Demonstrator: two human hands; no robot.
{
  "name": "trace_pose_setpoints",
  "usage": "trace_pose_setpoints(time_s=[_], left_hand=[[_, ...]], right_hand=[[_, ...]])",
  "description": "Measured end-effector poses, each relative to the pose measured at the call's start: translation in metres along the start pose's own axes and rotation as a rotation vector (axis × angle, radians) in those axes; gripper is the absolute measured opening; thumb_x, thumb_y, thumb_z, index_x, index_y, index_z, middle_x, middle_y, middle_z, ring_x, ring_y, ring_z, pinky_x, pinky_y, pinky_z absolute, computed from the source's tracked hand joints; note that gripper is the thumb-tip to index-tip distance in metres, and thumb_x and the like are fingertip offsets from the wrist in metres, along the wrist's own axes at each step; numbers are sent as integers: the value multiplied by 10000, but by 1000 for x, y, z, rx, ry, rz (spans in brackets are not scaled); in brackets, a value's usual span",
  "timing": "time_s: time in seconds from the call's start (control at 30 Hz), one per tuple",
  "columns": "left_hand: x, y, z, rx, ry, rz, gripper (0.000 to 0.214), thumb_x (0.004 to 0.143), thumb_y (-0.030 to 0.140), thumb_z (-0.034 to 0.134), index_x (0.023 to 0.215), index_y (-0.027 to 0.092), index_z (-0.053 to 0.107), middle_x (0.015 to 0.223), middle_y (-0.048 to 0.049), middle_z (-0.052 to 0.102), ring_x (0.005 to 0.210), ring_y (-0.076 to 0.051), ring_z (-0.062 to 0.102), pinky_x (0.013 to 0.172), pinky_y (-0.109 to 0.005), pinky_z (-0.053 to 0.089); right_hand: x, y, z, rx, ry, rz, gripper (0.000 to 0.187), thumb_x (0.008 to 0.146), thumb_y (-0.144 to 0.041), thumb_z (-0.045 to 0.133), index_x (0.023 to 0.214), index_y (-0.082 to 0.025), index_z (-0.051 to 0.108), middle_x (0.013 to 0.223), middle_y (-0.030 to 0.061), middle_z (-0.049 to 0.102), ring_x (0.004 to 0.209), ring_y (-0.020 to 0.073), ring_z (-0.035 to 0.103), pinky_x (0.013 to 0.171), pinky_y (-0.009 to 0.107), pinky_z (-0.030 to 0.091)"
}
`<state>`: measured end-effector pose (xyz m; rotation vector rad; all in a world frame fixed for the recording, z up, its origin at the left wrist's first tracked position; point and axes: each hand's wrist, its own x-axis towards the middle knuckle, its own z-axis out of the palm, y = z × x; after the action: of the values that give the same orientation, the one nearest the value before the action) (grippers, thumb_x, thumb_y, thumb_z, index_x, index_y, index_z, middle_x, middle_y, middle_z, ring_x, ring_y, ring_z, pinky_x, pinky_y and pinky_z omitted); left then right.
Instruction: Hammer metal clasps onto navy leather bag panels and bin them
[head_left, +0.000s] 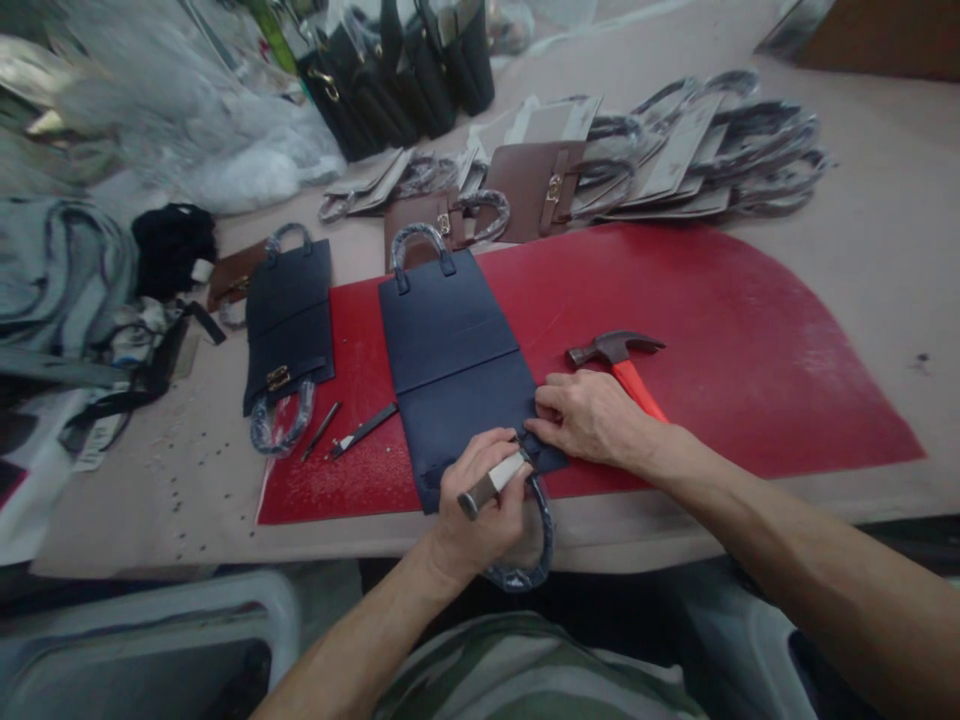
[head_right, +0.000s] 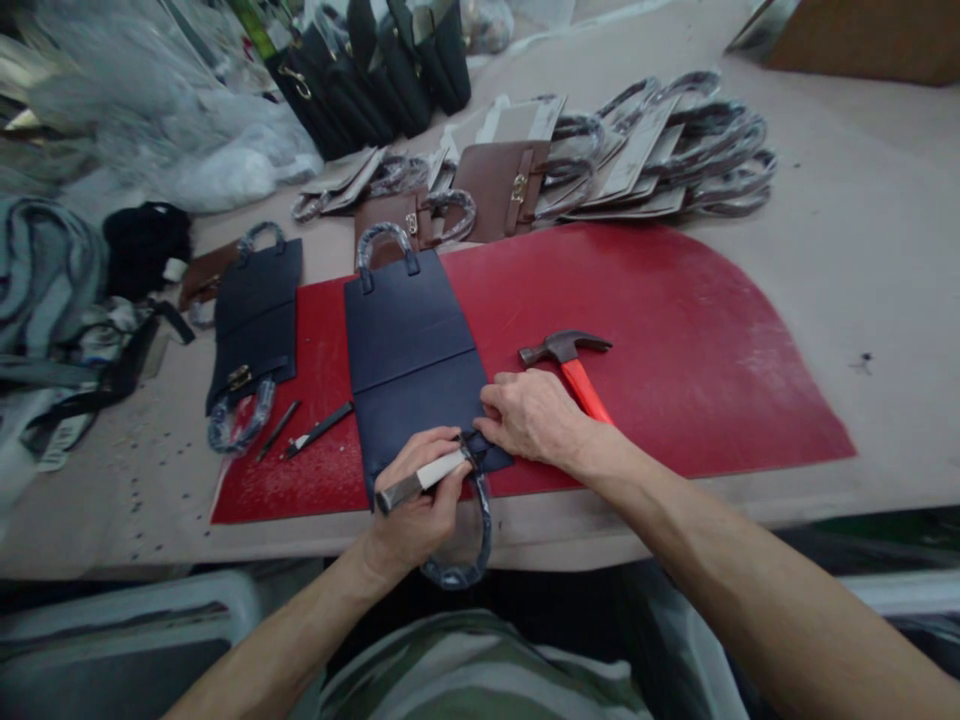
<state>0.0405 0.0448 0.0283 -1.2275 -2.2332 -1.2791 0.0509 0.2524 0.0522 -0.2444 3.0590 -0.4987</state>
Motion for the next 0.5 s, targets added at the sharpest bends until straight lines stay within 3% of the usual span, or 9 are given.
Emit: trace_pose_setpoints(time_s=[0.17, 0.23, 0.3, 0.5], left_hand=[[1, -2, 1, -34, -19, -8, 97, 920, 117, 592, 1004, 151, 629, 959, -103, 722, 954, -213, 711, 861, -366, 634], [1, -2, 1, -32, -20, -4, 100, 920, 116, 595, 1007, 152, 628, 963, -103, 721, 954, -214, 711, 862, -369, 633], [2, -2, 1, -26, -20, 0, 102, 921, 116, 593, 1009, 156, 624, 965, -101, 720, 952, -214, 714, 857, -368, 634], [7, -3, -1, -20, -73, 37, 115, 929, 119, 566, 1021, 162, 619, 957, -103, 715, 982, -225, 711, 860, -377, 633]], right_hand=[[2, -2, -2, 94, -21, 79, 159, 876, -283, 678, 764, -177, 643, 769, 43, 680, 699, 173, 597, 618, 289, 300], [4, -1, -1, 144, -3, 131, 100, 861, -268, 688, 864, -175, 651, 751, 26, 683, 690, 174, 606, 618, 278, 318], [6, 2, 1, 190, 32, 166, 166, 850, -245, 687, 991, -170, 645, 747, 8, 689, 684, 171, 614, 627, 269, 339], [7, 6, 6, 199, 58, 159, 175, 860, -239, 658, 1024, -182, 635, 766, 4, 703, 698, 178, 632, 634, 275, 341]])
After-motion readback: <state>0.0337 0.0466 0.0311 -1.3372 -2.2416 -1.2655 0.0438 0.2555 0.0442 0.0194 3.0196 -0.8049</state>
